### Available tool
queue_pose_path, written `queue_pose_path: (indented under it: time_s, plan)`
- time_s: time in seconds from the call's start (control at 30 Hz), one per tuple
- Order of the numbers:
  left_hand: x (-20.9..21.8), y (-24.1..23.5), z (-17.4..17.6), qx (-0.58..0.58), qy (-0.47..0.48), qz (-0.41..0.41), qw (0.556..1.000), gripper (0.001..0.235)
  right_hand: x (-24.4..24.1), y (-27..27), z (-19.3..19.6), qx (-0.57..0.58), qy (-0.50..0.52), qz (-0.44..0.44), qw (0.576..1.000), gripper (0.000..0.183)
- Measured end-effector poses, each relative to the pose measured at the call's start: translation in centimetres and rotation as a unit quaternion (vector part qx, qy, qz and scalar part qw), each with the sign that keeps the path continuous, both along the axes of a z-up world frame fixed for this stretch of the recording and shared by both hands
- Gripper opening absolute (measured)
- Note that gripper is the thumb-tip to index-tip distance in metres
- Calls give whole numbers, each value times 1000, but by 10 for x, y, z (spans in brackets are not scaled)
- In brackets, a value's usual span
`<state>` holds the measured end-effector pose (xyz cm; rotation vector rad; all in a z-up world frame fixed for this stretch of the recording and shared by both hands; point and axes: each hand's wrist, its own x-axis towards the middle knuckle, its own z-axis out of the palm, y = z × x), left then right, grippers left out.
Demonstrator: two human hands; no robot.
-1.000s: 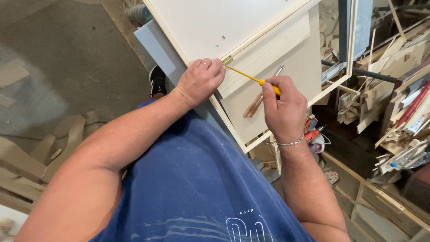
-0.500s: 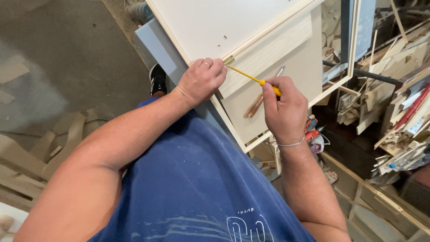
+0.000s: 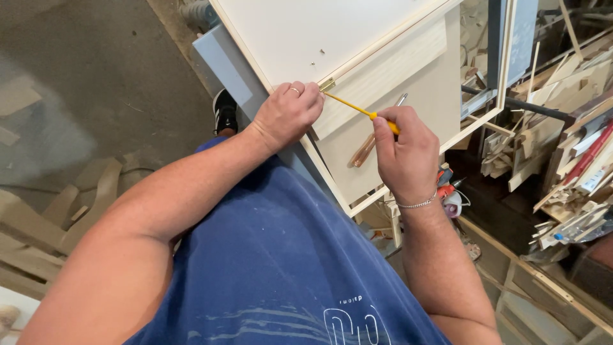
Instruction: Assembling a wooden box by fastening hinges with a screwdriver and screws
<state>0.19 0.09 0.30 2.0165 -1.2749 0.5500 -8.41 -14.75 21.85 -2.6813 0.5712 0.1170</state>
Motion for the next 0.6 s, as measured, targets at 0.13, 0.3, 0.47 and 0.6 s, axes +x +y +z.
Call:
queue_pose_path:
  time_s: [0.13,0.3,0.47,0.6]
  plan:
    - [1,1,0,5,2,-1,1000,12,2,-3,-5,-15,3,38,999,10]
    - [4,5,11,23,-6,-1,1000,11,13,-3,-7,-78,21,76,994,18]
    - [5,7,15,34,-27,17,999,13,23,3,-4,-125,59,81,987,25]
    - [4,4,10,21,-23,8,999,14,28,15,7,-120,74,107,984,21]
